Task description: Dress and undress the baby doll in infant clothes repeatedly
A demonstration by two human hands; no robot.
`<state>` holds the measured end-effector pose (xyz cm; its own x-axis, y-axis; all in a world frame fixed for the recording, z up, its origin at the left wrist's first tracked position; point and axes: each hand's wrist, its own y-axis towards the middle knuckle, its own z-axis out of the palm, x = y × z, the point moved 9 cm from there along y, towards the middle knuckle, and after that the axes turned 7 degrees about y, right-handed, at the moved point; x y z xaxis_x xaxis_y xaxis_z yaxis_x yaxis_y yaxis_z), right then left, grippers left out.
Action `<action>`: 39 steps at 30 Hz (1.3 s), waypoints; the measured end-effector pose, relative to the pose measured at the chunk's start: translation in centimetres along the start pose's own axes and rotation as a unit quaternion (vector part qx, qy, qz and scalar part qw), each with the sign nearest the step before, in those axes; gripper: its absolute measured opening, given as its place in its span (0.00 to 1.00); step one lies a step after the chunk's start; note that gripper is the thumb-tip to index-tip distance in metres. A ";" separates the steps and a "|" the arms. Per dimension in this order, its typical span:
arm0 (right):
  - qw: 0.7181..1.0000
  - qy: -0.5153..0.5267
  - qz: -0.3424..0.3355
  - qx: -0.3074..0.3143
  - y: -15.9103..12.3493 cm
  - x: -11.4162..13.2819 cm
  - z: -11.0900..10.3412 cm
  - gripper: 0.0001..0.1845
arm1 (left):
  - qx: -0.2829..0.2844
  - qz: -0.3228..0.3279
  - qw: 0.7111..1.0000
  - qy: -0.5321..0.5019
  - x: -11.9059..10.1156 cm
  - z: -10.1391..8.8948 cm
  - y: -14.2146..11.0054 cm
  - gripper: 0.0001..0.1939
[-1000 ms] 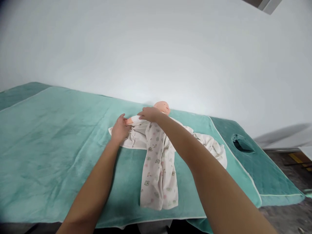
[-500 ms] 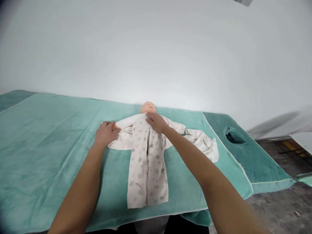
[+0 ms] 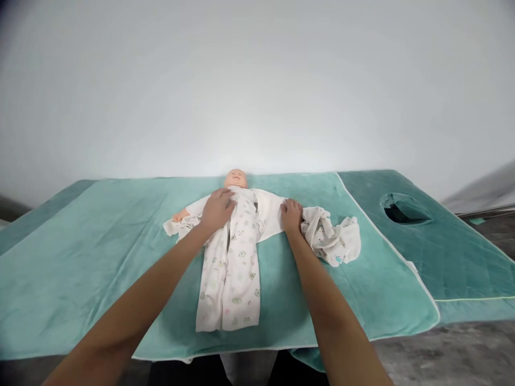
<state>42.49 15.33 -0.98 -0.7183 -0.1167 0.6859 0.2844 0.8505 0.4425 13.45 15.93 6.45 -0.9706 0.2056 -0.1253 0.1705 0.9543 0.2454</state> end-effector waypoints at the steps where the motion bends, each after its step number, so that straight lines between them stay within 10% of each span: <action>1: 1.000 0.004 0.003 0.003 0.1 -0.1 0.1 0.13 | 0.012 0.036 0.999 0.018 -2.1 0.4 1.2 0.23; 6: 0.999 0.014 0.037 -0.014 0.2 -1.6 0.0 0.09 | 0.095 0.087 0.988 0.080 -8.2 1.8 4.5 0.25; 11: 0.996 0.041 0.066 -0.040 0.1 -2.5 -0.3 0.09 | 0.189 0.081 0.968 0.140 -8.2 1.3 4.2 0.30; 17: 0.990 0.067 0.102 -0.068 -0.2 -2.5 -1.3 0.08 | 0.201 0.073 0.962 0.167 -6.6 1.9 4.9 0.28; 26: 0.991 0.068 0.101 -0.062 -0.2 -2.4 -0.8 0.06 | 0.157 0.119 0.960 0.200 -12.1 5.2 4.7 0.25; 39: 0.973 0.112 0.155 -0.132 -0.3 -4.7 -1.4 0.05 | 0.151 0.148 0.951 0.228 -9.1 -2.2 5.2 0.18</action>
<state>46.68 14.85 -3.50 -0.4241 -0.0091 0.9056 0.6402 0.7043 0.3068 22.78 18.54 11.01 -0.8341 0.4245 0.3521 0.4209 0.9025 -0.0910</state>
